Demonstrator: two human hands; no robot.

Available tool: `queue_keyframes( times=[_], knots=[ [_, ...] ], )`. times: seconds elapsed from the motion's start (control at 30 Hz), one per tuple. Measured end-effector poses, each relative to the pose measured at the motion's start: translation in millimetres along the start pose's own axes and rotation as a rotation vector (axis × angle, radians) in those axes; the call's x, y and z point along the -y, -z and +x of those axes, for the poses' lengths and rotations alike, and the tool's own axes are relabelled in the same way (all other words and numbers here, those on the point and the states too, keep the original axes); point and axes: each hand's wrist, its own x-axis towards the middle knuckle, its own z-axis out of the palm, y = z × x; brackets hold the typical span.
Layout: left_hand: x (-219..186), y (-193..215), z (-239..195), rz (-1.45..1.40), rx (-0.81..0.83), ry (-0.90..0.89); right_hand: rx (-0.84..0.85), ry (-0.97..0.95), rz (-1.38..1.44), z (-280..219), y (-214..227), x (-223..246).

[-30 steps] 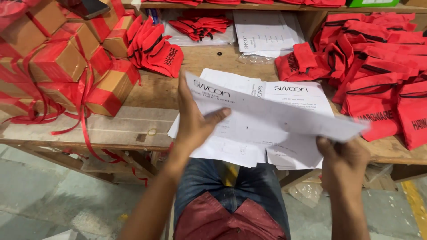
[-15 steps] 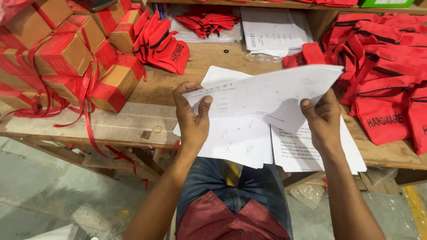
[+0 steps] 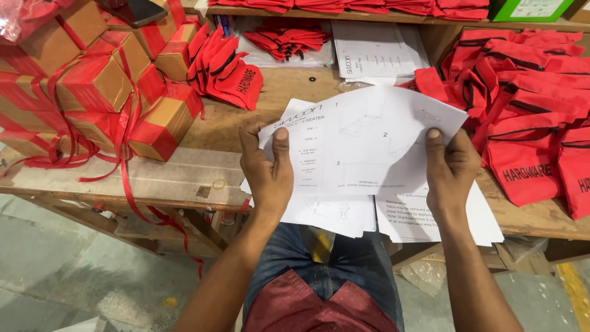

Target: The person sits at a workbench stacked with red drawstring pouches and printed care-instruction sheets. They fold each paper sheet by hand, open a red pouch, slide the folded sheet inside, and set the filled pouch aside, repeating the cycle for successive pouches.

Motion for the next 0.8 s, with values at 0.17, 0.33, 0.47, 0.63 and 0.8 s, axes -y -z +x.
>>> queue_keyframes(
  times=[0.17,0.33,0.47,0.63,0.8],
  knots=[
    [-37,-11,-15,0.016,0.040,0.121,-0.054,0.268,-0.453,-19,-18,46],
    [-76,-31,-48,-0.228,0.180,0.390,0.141,0.347,-0.617,-48,-70,84],
    [-86,-33,-55,-0.568,0.277,0.367,0.289,0.446,-0.611,-55,-80,93],
    [-82,-30,-56,-0.575,0.294,0.334,0.347,0.381,-0.620,-55,-79,95],
    [-80,-28,-46,-0.235,0.297,0.395,0.400,0.399,-0.540,-49,-79,99]
  ],
)
